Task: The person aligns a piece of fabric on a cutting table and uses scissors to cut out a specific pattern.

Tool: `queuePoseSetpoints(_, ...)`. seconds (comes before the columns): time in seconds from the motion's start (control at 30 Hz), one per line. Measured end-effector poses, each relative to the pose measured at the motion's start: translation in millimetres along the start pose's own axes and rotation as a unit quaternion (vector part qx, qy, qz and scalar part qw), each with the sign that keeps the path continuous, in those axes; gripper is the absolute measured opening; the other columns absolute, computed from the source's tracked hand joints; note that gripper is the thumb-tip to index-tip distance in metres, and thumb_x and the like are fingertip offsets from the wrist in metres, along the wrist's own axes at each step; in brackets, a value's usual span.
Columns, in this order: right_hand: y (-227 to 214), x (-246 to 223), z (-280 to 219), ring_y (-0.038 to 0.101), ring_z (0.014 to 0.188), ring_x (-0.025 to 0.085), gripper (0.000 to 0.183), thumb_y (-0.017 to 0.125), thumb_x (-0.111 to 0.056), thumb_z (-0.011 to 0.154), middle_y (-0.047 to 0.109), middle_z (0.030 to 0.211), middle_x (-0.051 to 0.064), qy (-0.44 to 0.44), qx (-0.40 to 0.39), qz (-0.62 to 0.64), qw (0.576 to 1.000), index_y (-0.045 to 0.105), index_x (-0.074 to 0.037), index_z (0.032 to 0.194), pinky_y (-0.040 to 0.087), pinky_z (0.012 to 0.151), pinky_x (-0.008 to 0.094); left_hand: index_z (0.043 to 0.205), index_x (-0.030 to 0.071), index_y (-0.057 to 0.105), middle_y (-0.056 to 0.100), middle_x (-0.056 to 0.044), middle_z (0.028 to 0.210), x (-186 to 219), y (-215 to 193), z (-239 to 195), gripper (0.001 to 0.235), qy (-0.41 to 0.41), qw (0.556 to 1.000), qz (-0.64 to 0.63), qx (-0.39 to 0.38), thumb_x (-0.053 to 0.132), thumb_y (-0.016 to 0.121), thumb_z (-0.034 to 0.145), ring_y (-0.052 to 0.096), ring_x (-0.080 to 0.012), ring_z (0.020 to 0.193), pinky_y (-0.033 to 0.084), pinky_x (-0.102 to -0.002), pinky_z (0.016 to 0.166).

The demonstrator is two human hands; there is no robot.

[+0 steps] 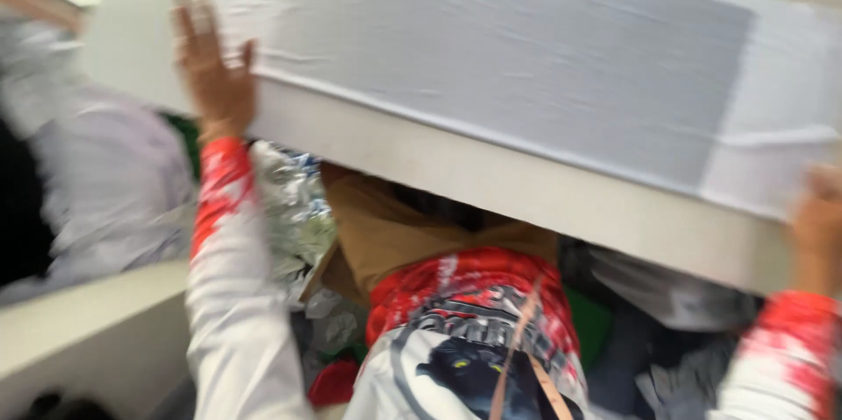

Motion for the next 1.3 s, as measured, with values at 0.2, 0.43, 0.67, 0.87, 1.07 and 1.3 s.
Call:
queuePoseSetpoints(0.2, -9, -121, -14, 0.037, 0.151, 0.051, 0.077, 0.052, -0.049, 0.108, 0.044, 0.161, 0.035, 0.091, -0.078, -0.029, 0.992, 0.056, 0.015, 0.151, 0.022, 0.124, 0.066, 0.17, 0.012, 0.034, 0.006, -0.011, 0.17, 33, -35, 4, 0.083, -0.104, 0.978, -0.06, -0.172, 0.067, 0.023, 0.109, -0.002, -0.0275, 0.155, 0.003, -0.053, 0.126)
queuePoseSetpoints(0.43, -23, -99, -38, 0.055, 0.137, 0.05, 0.058, 0.056, -0.035, 0.121, 0.061, 0.148, 0.037, 0.182, 0.022, -0.112, 0.977, 0.072, 0.017, 0.138, 0.032, 0.115, 0.063, 0.165, 0.016, 0.036, 0.016, -0.016, 0.169, 30, -30, 7, 0.066, -0.132, 0.976, -0.04, -0.166, 0.054, 0.031, 0.111, 0.007, -0.0338, 0.155, -0.002, -0.055, 0.121)
queuePoseSetpoints(0.67, -36, -117, -29, 0.07, 0.109, 0.056, 0.054, 0.068, -0.024, 0.12, 0.073, 0.128, 0.042, 0.186, 0.046, -0.195, 0.962, 0.065, 0.023, 0.146, 0.056, 0.088, 0.054, 0.168, 0.032, 0.007, -0.005, -0.003, 0.173, 8, -14, -5, 0.065, -0.166, 0.963, 0.024, -0.211, 0.061, 0.016, 0.11, -0.007, -0.0248, 0.16, -0.01, -0.052, 0.126)
queuePoseSetpoints(0.87, -25, -90, -60, 0.071, 0.081, 0.041, 0.026, 0.073, -0.026, 0.122, 0.075, 0.097, 0.014, 0.243, 0.035, -0.229, 0.942, 0.072, -0.001, 0.116, 0.052, 0.065, 0.047, 0.166, 0.034, 0.014, 0.002, -0.005, 0.173, 5, -17, -2, 0.067, -0.177, 0.965, 0.017, -0.192, 0.066, 0.019, 0.106, -0.001, -0.0265, 0.16, -0.006, -0.052, 0.126)
queuePoseSetpoints(1.07, -50, -129, -17, 0.056, 0.09, 0.047, 0.046, 0.057, -0.034, 0.119, 0.059, 0.099, 0.024, 0.174, 0.094, -0.191, 0.961, 0.054, 0.005, 0.093, 0.039, 0.076, 0.052, 0.161, 0.013, 0.046, 0.032, -0.031, 0.162, 8, -25, -4, 0.05, -0.074, 0.991, 0.061, -0.095, 0.03, 0.051, 0.114, 0.024, -0.0486, 0.147, 0.019, -0.072, 0.108)
queuePoseSetpoints(1.3, -57, -107, -42, 0.053, 0.119, 0.034, 0.052, 0.063, -0.046, 0.109, 0.063, 0.13, 0.017, 0.319, 0.121, -0.233, 0.911, 0.075, 0.004, 0.121, 0.038, 0.093, 0.051, 0.168, 0.02, 0.025, 0.006, -0.013, 0.17, 42, -52, 3, 0.059, -0.254, 0.948, -0.049, -0.184, 0.039, 0.037, 0.113, -0.001, -0.0312, 0.156, -0.006, -0.05, 0.122)
Point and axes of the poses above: each hand's wrist, its own z-axis towards the middle knuckle, its own y-axis out of the palm, x = y × z, the point moved 8 cm from there along z, towards the middle knuckle
